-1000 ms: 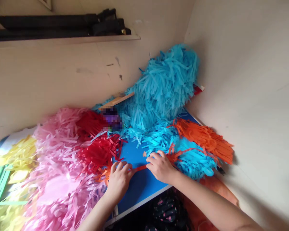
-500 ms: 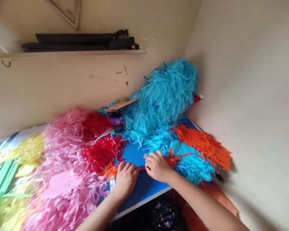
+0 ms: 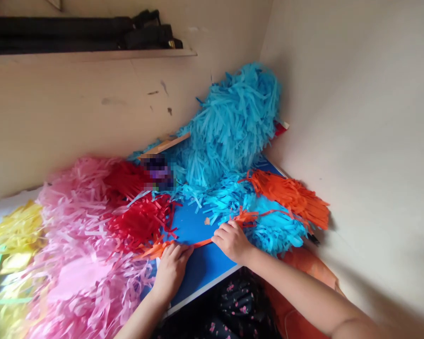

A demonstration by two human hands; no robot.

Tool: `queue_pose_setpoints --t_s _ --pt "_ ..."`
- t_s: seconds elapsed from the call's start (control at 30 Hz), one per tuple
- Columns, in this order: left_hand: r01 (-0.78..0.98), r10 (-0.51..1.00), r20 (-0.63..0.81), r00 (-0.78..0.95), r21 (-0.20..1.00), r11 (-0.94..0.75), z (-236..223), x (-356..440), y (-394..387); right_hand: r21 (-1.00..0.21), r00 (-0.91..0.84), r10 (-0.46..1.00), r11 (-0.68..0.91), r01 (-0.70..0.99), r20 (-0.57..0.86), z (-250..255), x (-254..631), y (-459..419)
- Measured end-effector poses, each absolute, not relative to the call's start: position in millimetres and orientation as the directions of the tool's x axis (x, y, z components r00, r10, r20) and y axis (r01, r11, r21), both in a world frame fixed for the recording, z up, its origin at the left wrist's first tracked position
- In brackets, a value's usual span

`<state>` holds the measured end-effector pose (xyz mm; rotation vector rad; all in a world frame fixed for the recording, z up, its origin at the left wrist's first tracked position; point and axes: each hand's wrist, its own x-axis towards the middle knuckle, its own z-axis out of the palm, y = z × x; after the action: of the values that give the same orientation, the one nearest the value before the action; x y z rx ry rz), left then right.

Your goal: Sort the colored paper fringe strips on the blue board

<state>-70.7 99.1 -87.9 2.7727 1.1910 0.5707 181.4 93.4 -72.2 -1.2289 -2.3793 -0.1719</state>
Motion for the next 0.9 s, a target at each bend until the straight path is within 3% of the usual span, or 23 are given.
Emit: queue_pose_setpoints --t_s 0.2,0.5,0.9 --pt "0.714 0.742 0.313 0.593 0.221 -0.664 -86 -75 97 -0.153 -0.494 0.727 0.622 0.768 0.477 -80 190 95" --pt "0.729 0.795 0.28 0.538 0.318 -0.606 -85 -77 104 -0.476 -0.383 0.86 0.506 0.719 0.336 -81 203 103" --pt "0.846 0.882 0.095 0.461 0.252 -0.469 -65 -59 105 -0.501 -0.378 0.89 0.457 0.735 0.257 -74 197 107"
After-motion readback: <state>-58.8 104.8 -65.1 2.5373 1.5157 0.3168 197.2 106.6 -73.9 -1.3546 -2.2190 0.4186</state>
